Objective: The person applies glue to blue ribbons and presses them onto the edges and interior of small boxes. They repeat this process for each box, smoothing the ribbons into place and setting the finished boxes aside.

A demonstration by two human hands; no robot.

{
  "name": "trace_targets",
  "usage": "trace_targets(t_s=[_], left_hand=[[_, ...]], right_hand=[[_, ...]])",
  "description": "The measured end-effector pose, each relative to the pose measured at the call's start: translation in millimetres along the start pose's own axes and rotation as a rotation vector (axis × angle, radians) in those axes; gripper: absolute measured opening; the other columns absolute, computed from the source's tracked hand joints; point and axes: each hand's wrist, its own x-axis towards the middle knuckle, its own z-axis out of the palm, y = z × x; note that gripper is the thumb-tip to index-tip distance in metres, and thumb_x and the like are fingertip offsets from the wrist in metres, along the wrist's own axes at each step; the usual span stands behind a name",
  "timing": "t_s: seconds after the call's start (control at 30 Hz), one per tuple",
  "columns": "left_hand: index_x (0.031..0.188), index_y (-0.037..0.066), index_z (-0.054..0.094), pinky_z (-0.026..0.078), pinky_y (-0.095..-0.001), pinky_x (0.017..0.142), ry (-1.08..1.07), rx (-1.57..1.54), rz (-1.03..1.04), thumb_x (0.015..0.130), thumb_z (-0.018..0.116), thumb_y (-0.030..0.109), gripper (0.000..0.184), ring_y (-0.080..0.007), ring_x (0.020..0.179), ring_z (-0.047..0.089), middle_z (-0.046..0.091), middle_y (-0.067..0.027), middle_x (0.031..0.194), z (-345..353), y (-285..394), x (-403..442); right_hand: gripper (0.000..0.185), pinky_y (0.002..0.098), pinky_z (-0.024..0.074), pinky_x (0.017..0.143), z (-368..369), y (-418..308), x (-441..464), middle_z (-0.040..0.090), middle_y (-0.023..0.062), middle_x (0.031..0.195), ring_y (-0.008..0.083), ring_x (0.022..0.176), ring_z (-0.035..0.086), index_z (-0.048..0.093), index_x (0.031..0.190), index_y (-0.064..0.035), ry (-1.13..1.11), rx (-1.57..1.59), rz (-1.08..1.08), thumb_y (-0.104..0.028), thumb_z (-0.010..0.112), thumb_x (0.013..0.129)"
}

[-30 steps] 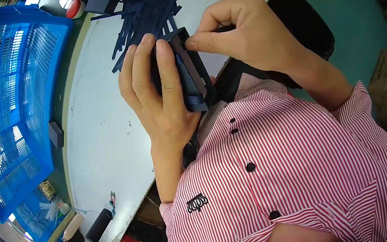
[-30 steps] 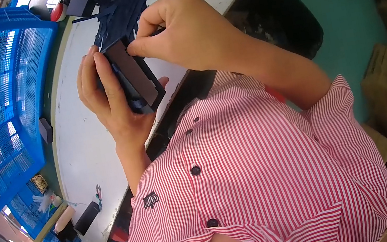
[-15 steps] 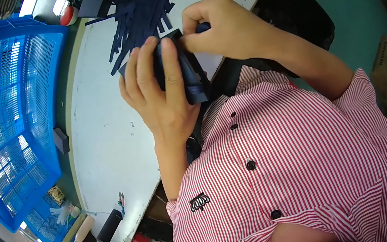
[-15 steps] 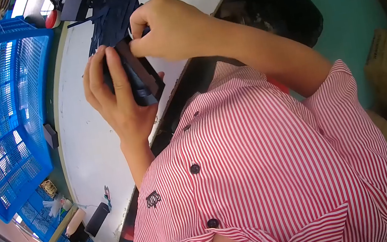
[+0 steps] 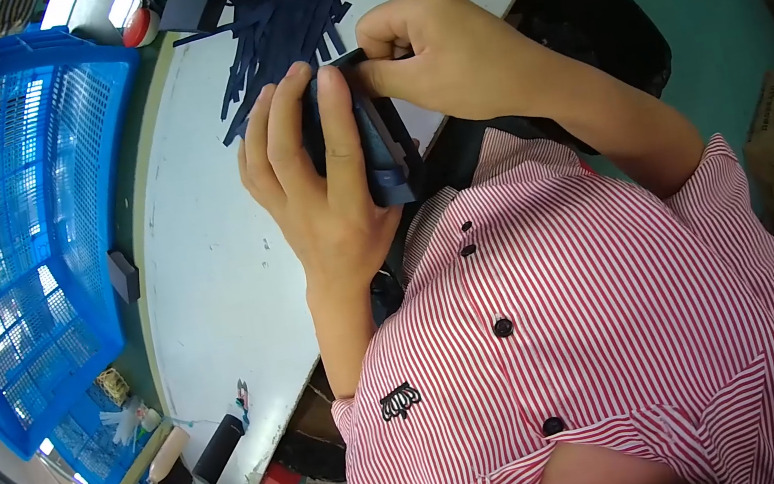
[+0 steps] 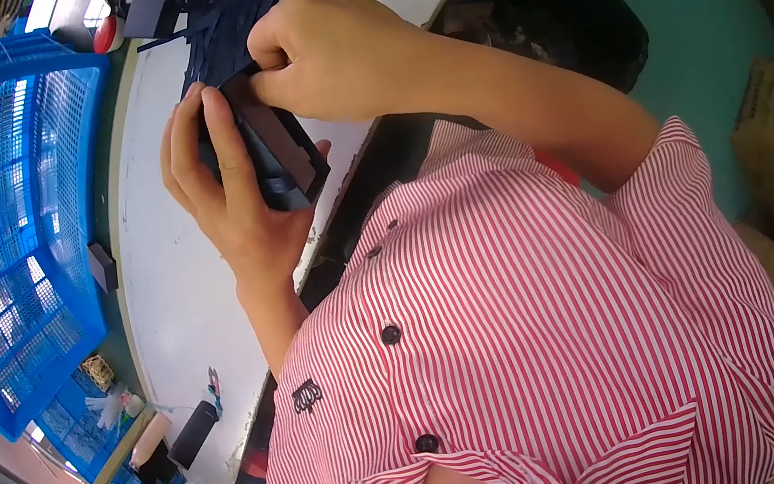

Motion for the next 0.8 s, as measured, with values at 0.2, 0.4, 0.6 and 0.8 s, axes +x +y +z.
trace_targets(t_s=[0.2,0.4,0.6,0.8], left_hand=[[0.146,0.007,0.043,0.040,-0.0425,0.103,0.014,-0.248,-0.147,0.057,0.092,0.024,0.103,-0.0348,0.126,0.045,0.044,-0.0155,0.139,0.3,1.0,-2.1],[0.148,0.006,0.040,0.042,-0.0402,0.102,-0.023,-0.431,-0.229,0.053,0.092,0.018,0.109,-0.0322,0.126,0.047,0.043,-0.0152,0.138,-5.2,-6.1,-1.9],[0.148,0.005,0.040,0.043,-0.0397,0.100,-0.037,-0.455,-0.221,0.053,0.092,0.018,0.109,-0.0320,0.124,0.048,0.044,-0.0151,0.138,-1.5,-5.7,2.2],[0.147,0.008,0.041,0.043,-0.0417,0.099,-0.063,-0.351,-0.255,0.052,0.092,0.020,0.109,-0.0349,0.124,0.045,0.042,-0.0166,0.139,1.0,-13.7,0.8]], right_hand=[[0.031,0.0285,0.0478,0.069,-4.9,11.2,-3.1,0.067,0.0071,0.077,0.0155,0.073,0.062,0.070,0.087,-0.0013,-0.156,0.457,0.068,-0.031,0.062,0.094],[0.025,0.0302,0.0447,0.099,-36.8,26.4,-21.5,0.067,0.0102,0.115,0.0211,0.114,0.060,0.070,0.112,-0.0047,0.075,0.177,-0.247,-0.021,0.058,0.098],[0.026,0.0411,0.0412,0.101,-26.1,12.1,-31.8,0.065,0.0110,0.114,0.0260,0.113,0.058,0.072,0.102,-0.0097,0.068,-0.456,-0.625,-0.003,0.061,0.079],[0.029,0.0396,0.0450,0.096,-24.8,21.4,-35.9,0.069,0.0124,0.101,0.0269,0.103,0.062,0.071,0.097,-0.0028,-0.057,-0.153,-0.571,0.006,0.055,0.075]])
